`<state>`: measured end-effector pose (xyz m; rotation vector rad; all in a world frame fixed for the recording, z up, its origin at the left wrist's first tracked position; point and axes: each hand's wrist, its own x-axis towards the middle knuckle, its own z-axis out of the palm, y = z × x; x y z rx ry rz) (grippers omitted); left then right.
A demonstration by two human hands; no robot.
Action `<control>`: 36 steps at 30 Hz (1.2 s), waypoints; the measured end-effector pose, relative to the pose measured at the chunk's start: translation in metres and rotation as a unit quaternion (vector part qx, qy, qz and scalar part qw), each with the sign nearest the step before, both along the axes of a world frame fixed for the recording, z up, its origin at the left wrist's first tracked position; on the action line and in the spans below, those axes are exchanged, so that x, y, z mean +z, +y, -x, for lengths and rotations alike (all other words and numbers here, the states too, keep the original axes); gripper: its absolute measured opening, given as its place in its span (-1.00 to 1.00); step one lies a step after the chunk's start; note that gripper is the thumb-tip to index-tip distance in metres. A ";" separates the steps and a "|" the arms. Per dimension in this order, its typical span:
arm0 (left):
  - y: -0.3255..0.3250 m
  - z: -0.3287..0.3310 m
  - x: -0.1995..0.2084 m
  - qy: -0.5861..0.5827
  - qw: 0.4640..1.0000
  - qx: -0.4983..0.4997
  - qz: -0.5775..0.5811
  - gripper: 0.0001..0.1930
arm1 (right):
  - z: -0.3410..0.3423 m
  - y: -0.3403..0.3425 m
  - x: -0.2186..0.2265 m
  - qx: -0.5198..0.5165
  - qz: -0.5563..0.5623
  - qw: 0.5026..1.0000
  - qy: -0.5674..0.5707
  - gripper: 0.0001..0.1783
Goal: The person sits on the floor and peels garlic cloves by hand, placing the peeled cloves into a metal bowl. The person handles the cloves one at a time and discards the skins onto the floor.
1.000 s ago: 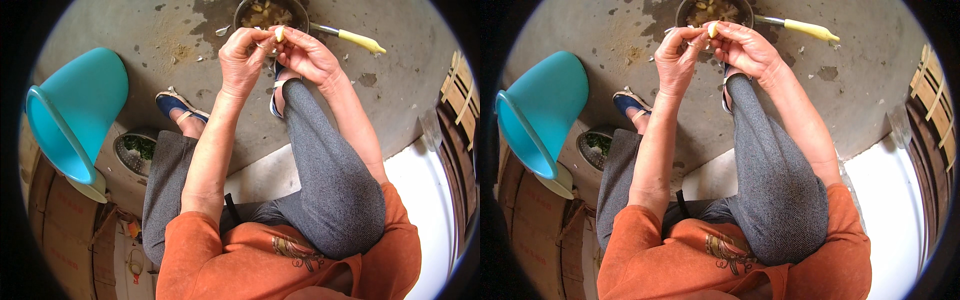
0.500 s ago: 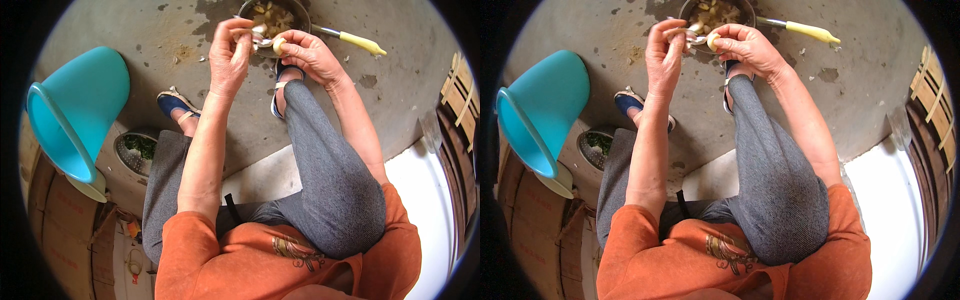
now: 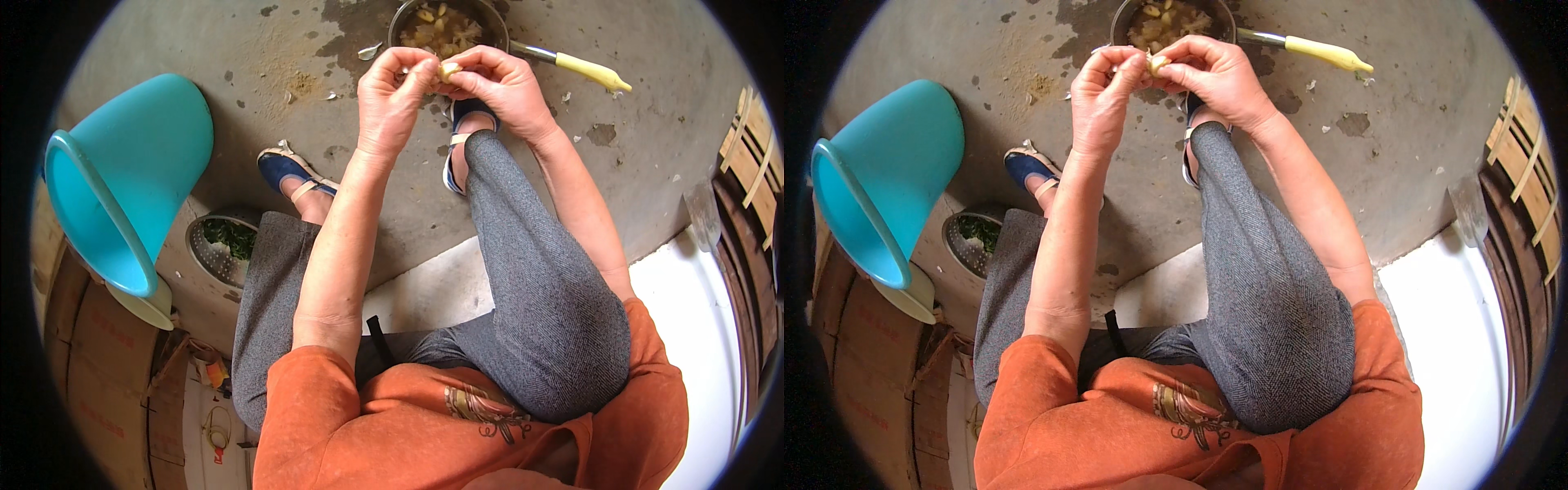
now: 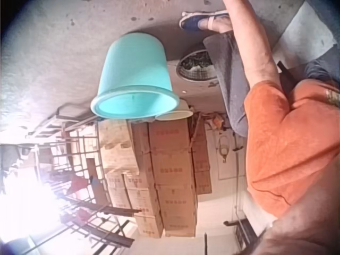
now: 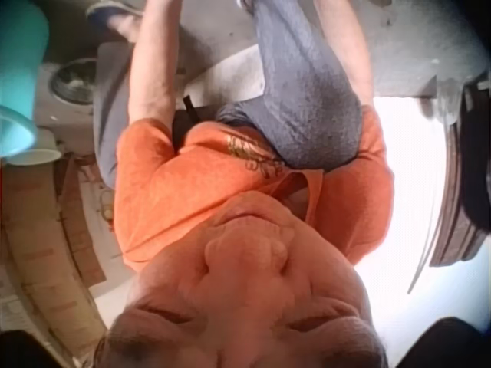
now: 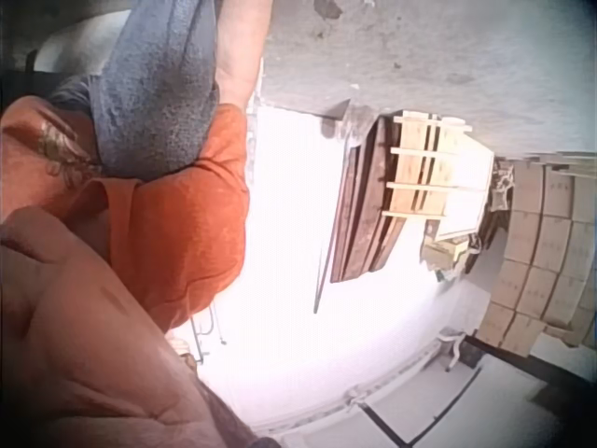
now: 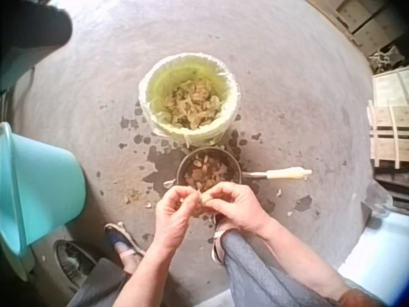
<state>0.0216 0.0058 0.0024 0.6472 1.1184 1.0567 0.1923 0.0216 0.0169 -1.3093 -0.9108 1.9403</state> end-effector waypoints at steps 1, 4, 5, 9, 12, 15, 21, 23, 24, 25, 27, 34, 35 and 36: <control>-0.001 0.001 0.001 -0.031 0.998 0.037 0.028 -0.88 | -0.001 0.000 -0.001 -0.033 0.037 0.998 0.042 -0.81; -0.001 0.003 0.003 -0.120 0.982 0.130 0.073 -0.88 | -0.011 0.002 -0.006 -0.121 0.143 0.970 0.158 -0.77; 0.000 0.004 0.005 -0.124 0.979 0.143 0.081 -0.88 | -0.014 0.002 -0.009 -0.124 0.163 0.959 0.197 -0.77; 0.000 0.007 0.008 -0.028 0.997 0.065 0.039 -0.87 | -0.019 0.001 -0.013 -0.127 0.226 0.913 0.316 -0.75; 0.005 0.002 0.010 0.020 0.999 0.017 0.018 -0.86 | -0.017 0.001 -0.013 -0.126 0.244 0.897 0.346 -0.73; 0.007 -0.002 0.013 0.053 0.999 -0.004 0.012 -0.87 | -0.015 -0.001 -0.013 -0.119 0.230 0.920 0.293 -0.72; 0.007 -0.007 0.011 -0.007 0.997 0.009 0.074 -0.85 | -0.011 0.007 -0.001 -0.139 0.185 0.952 0.202 -0.79; 0.007 -0.003 0.010 -0.006 0.996 0.027 0.084 -0.82 | -0.009 0.009 0.000 -0.122 0.148 0.974 0.119 -0.80; 0.007 -0.001 0.008 0.003 0.995 0.046 0.093 -0.81 | -0.009 0.011 0.001 -0.132 0.124 0.978 0.099 -0.81; 0.007 0.002 0.004 -0.002 0.992 0.070 0.103 -0.83 | -0.009 0.012 0.001 -0.155 0.099 0.979 0.085 -0.79; 0.005 0.007 0.002 0.002 0.987 0.105 0.121 -0.84 | -0.011 0.013 -0.007 -0.164 0.051 0.985 0.007 -0.81; 0.001 0.025 -0.008 0.029 0.984 0.130 0.116 -0.88 | -0.001 0.011 -0.029 0.138 -0.294 0.804 -0.498 -0.78; 0.001 0.026 -0.007 0.030 0.984 0.132 0.119 -0.88 | 0.007 0.014 -0.033 0.141 -0.272 0.827 -0.471 -0.78; 0.001 0.027 -0.007 0.021 0.983 0.135 0.126 -0.89 | 0.015 0.015 -0.038 0.161 -0.263 0.823 -0.478 -0.76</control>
